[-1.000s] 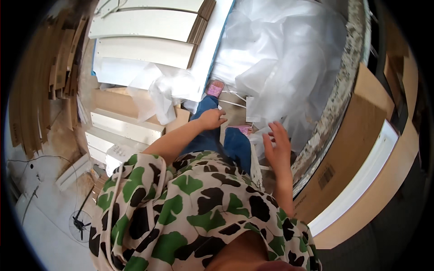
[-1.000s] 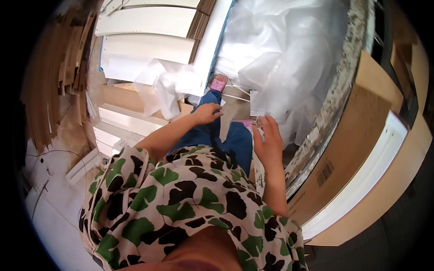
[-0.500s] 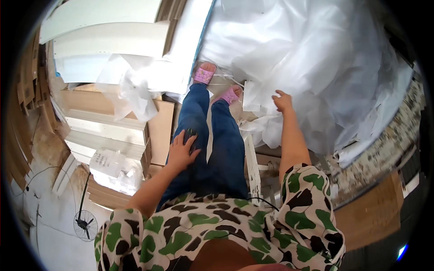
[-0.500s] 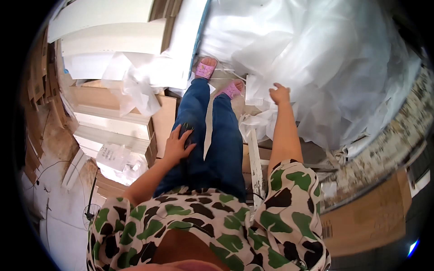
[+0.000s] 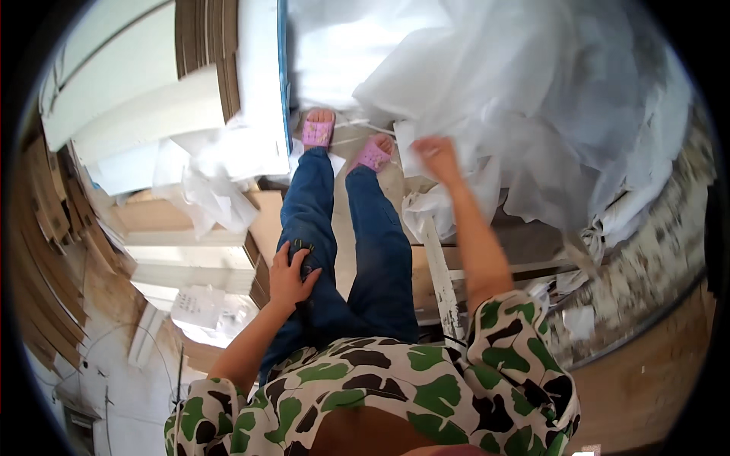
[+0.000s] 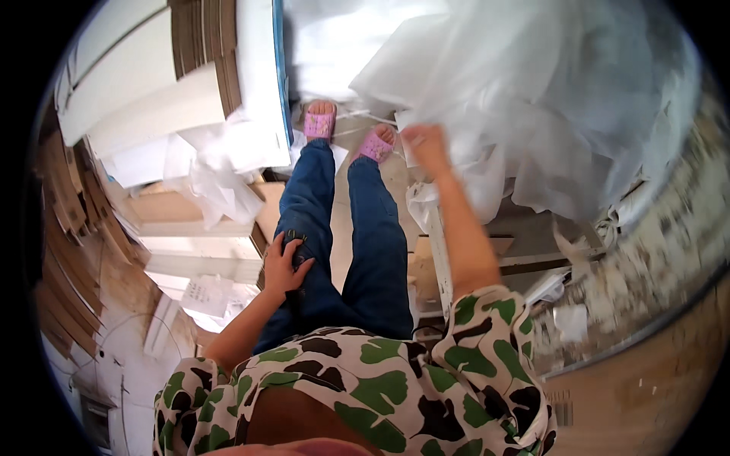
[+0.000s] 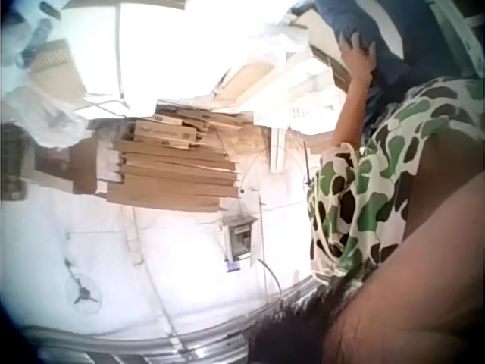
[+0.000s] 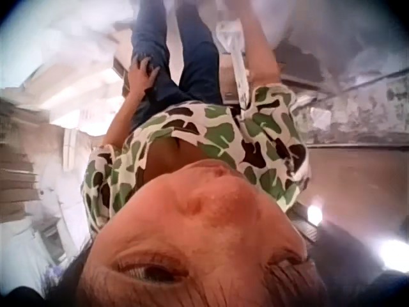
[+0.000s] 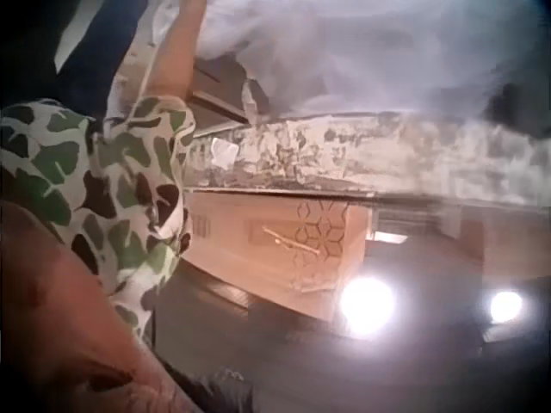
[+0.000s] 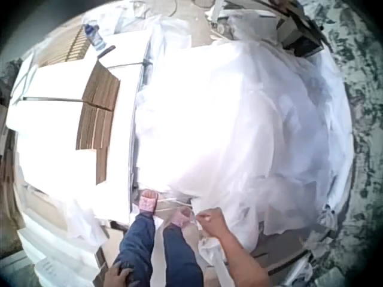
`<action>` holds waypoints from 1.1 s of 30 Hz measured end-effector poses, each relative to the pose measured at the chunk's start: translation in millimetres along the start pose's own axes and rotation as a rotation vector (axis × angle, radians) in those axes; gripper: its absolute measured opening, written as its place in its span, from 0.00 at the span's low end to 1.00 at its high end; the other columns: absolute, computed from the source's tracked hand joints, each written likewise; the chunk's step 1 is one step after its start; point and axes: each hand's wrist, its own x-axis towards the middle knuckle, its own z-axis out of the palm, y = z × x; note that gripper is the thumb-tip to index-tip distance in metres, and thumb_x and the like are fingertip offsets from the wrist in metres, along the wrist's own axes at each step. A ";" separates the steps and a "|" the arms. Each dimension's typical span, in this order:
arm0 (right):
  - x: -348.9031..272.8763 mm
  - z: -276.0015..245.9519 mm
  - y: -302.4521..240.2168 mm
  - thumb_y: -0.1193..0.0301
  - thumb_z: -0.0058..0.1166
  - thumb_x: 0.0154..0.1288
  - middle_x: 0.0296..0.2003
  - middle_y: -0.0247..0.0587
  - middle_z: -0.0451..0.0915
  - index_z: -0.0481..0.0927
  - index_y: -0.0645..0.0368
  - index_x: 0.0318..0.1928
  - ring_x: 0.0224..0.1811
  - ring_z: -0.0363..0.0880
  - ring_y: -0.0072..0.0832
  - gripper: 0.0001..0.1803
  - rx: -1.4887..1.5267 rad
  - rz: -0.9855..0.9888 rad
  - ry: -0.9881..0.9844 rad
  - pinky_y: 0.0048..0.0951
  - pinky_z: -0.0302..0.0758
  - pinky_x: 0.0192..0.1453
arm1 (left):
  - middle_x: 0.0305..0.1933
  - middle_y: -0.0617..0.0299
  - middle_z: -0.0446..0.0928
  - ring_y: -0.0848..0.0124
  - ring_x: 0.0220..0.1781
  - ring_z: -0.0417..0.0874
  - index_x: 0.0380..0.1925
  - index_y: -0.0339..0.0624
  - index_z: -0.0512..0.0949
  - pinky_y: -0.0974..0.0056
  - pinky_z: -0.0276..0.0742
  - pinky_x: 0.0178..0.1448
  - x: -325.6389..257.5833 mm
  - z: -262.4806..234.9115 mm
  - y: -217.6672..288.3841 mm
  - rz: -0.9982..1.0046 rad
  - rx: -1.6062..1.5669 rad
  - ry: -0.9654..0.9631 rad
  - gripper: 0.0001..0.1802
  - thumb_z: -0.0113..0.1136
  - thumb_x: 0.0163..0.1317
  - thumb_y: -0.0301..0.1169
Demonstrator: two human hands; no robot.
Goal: The person packages white furniture panels by placing them into a cardboard box on a conveyor, layering them with protective foam sheets, and ensuring each piece is positioned correctly within the shipping container.
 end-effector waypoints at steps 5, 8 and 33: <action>-130.3 51.0 -171.7 0.69 0.55 0.41 0.19 0.41 0.72 0.76 0.56 0.24 0.31 0.72 0.42 0.07 0.062 -0.205 -0.104 0.42 0.69 0.36 | 0.59 0.43 0.60 0.47 0.59 0.62 0.49 0.48 0.70 0.52 0.61 0.60 44.2 -30.3 51.0 0.520 -0.044 0.084 0.28 0.61 0.43 0.27; -196.2 50.3 -211.9 0.72 0.51 0.43 0.29 0.51 0.77 0.75 0.60 0.39 0.37 0.74 0.49 0.17 0.172 -0.074 -0.135 0.43 0.72 0.40 | 0.61 0.49 0.60 0.50 0.65 0.57 0.55 0.50 0.67 0.51 0.55 0.64 49.7 -78.7 134.5 1.059 0.128 -0.199 0.37 0.61 0.37 0.24; -390.7 62.6 -237.1 0.58 0.70 0.32 0.52 0.53 0.68 0.63 0.58 0.57 0.53 0.67 0.46 0.48 0.240 0.336 0.712 0.35 0.64 0.57 | 0.30 0.63 0.76 0.77 0.33 0.73 0.36 0.32 0.76 0.73 0.68 0.40 -101.2 -270.2 189.3 0.711 -0.783 -0.021 0.10 0.49 0.60 0.28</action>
